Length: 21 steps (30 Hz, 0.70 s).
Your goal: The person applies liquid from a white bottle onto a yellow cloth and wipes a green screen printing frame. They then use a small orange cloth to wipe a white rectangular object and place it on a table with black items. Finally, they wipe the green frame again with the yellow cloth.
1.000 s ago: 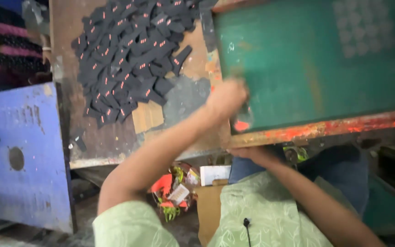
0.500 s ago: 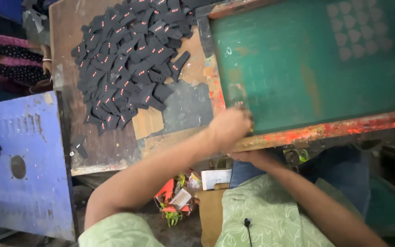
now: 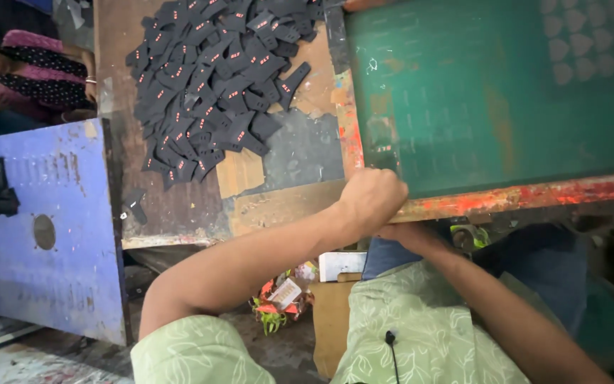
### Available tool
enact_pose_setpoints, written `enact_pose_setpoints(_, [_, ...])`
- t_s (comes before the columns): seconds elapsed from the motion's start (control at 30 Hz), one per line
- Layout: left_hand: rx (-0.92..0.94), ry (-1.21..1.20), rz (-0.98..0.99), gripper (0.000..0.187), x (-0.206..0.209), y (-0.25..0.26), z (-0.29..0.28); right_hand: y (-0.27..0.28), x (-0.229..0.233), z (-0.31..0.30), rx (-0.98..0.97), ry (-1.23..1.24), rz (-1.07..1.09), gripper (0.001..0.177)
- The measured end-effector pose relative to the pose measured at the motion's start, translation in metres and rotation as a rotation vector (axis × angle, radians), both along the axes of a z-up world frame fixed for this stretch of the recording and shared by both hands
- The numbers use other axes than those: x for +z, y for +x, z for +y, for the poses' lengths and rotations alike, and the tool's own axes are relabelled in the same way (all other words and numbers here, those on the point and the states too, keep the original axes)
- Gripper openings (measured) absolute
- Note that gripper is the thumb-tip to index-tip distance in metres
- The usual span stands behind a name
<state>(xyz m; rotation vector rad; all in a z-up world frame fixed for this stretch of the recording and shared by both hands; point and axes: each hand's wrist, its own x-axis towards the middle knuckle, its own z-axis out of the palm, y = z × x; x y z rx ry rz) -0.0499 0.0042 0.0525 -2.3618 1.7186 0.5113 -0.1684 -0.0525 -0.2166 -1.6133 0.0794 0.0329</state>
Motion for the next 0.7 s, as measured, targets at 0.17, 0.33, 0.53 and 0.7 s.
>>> enact_pose_setpoints(0.17, [0.15, -0.018, 0.099, 0.024, -0.008, -0.001, -0.011, -0.002, 0.01, -0.003, -0.071, 0.01, -0.014, 0.065])
enact_pose_setpoints(0.33, [0.308, -0.121, 0.172, 0.013, -0.046, -0.001, -0.025, 0.003, -0.007, 0.0, -0.095, 0.096, -0.131, 0.067])
enact_pose_setpoints(0.53, [0.302, -0.437, 0.472, 0.011, -0.041, 0.063, -0.029, 0.007, 0.03, 0.001, -0.07, 0.173, 0.019, 0.052])
enact_pose_setpoints(0.7, [0.26, -0.432, 0.712, 0.018, -0.025, 0.095, -0.006, 0.009, 0.08, -0.004, -0.044, 0.148, 0.103, 0.029])
